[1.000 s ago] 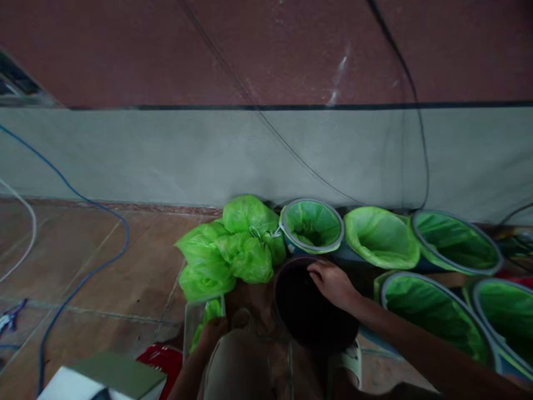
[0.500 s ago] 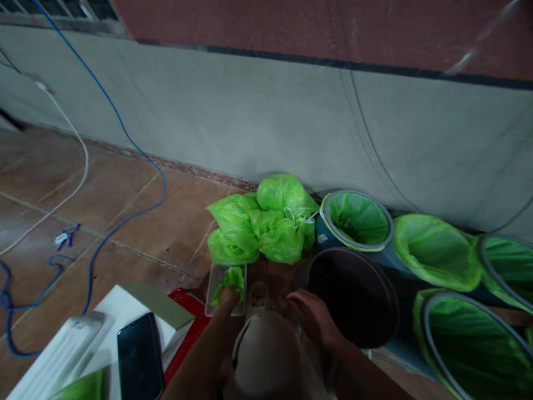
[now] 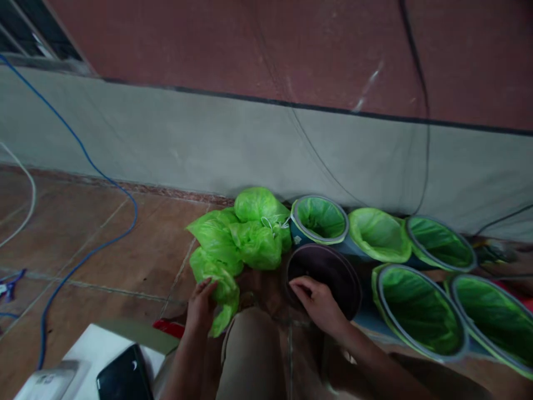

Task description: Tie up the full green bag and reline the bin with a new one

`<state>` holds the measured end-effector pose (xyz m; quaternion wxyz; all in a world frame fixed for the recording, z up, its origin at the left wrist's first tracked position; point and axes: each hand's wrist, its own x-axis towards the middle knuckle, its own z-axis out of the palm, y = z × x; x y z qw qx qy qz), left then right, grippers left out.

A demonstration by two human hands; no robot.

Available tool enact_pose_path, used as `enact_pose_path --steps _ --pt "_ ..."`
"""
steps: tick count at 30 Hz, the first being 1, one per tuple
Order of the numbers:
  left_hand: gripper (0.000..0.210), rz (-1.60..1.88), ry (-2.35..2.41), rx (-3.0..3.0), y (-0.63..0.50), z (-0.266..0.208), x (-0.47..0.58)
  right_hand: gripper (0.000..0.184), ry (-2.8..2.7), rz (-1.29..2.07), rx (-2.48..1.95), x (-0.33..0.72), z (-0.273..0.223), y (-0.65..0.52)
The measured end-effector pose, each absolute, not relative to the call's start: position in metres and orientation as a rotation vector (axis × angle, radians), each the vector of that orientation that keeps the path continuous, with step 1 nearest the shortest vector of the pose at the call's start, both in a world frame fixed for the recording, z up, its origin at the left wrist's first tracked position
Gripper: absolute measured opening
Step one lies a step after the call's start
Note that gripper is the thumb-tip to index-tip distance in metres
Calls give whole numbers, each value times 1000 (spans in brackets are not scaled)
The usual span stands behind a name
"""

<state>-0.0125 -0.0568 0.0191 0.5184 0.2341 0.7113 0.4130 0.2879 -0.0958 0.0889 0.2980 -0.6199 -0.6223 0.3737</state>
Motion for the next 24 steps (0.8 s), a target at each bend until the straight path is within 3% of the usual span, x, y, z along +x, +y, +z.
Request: enact_pose_path --steps 2,6,11,16,24 --pt "58 1084 1393 535 -54 75 5 25 -1503 1075 -1594 286 102 -97" --pt "62 1026 1129 734 -65 163 60 54 -1099 1393 -1427 283 128 -106" --pt "58 842 1092 797 -97 185 122 51 -714 1590 -1128 296 155 -126" --pt "47 840 1105 785 -125 180 139 38 -523 1341 -1097 334 172 -146" --pt "36 1296 1369 907 -122 192 99 40 -586 509 -1434 432 176 -186"
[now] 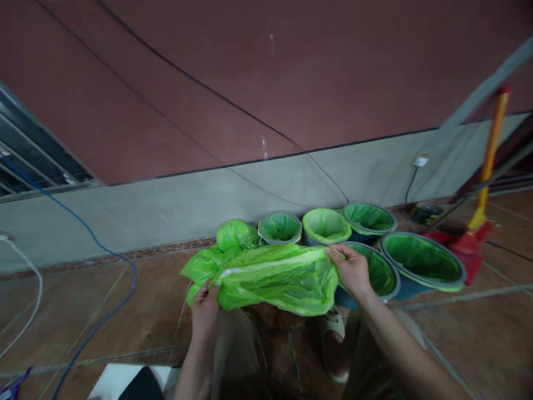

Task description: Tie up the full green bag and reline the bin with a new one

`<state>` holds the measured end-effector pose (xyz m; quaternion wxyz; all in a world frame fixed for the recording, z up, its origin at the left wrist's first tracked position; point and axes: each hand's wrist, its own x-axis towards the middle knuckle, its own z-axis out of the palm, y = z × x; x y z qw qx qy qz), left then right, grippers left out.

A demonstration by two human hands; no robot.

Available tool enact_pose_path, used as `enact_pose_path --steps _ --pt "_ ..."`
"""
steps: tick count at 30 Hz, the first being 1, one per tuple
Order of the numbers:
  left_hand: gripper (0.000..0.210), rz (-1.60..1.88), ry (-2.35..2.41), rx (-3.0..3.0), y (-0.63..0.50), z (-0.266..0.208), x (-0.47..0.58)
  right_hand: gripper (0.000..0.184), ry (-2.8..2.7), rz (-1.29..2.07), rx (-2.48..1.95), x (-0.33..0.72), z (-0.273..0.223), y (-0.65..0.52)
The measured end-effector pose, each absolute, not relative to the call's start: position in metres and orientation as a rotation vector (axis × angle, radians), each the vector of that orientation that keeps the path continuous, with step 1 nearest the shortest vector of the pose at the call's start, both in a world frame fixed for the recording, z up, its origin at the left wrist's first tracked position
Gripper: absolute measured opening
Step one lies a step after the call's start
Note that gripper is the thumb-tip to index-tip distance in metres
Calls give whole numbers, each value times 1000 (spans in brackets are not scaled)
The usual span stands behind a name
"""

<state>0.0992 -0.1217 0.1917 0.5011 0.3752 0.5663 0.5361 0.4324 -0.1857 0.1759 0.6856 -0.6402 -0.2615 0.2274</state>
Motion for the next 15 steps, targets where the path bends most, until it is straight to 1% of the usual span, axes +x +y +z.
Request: enact_pose_path --steps 3,7,10,12,14,15 --pt "34 1312 1407 1130 -115 195 83 43 -674 336 -1546 461 179 -204" --pt "26 1297 1391 1329 -116 201 79 44 -892 210 -1754 474 187 -224" --pt "27 1259 1329 1355 -124 206 89 41 -1068 -65 -1967 451 200 -237" --pt "28 1232 1263 1358 -131 209 100 40 -1249 -236 -1892 419 212 -243" --pt "28 1228 1201 1362 -139 213 112 35 -1560 -121 -1670 379 223 -245" --pt "27 1226 1179 1366 -142 215 118 36 -1695 -35 -1585 360 227 -244"
